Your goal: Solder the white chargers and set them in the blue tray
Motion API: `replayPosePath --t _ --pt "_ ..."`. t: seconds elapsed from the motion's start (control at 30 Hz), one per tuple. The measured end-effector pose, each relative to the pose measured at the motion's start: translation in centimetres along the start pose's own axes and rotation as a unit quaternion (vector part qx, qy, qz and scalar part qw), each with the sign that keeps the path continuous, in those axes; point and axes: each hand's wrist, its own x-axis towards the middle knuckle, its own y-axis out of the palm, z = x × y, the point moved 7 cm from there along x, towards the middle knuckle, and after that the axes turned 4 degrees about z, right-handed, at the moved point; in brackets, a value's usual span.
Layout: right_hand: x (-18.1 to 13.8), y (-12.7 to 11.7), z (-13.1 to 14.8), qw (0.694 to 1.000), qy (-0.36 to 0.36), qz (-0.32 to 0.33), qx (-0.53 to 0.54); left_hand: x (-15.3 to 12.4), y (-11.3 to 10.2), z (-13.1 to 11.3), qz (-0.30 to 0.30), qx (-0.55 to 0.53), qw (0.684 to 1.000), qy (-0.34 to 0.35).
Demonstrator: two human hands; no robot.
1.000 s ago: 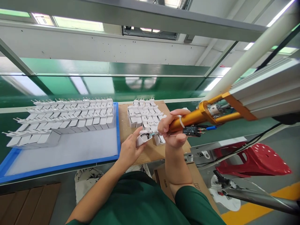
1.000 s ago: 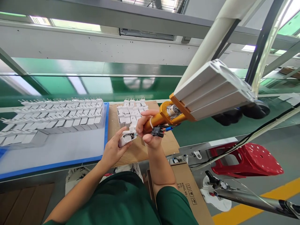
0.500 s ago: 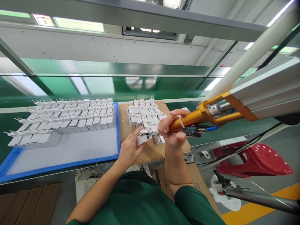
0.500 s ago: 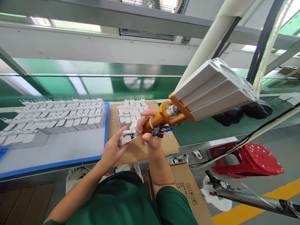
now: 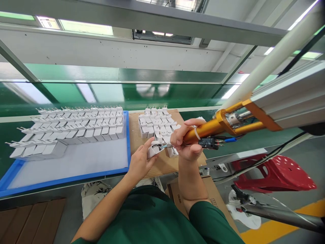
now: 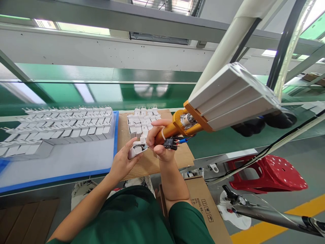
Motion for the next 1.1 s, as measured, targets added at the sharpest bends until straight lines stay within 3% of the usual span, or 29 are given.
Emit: replayPosePath --t 0.57,0.83,1.1 --pt "0.1 0.0 0.2 1.000 -0.001 0.002 -0.014 -0.3 0.2 0.3 0.001 -0.014 1.000 -0.007" --pt "0.1 -0.1 0.3 1.000 0.001 -0.011 -0.026 -0.6 3.8 4.1 0.055 -0.076 0.992 -0.082" --pt "0.0 -0.2 0.3 1.000 -0.001 -0.009 -0.019 -2.3 4.4 5.6 -0.028 -0.089 0.992 -0.083"
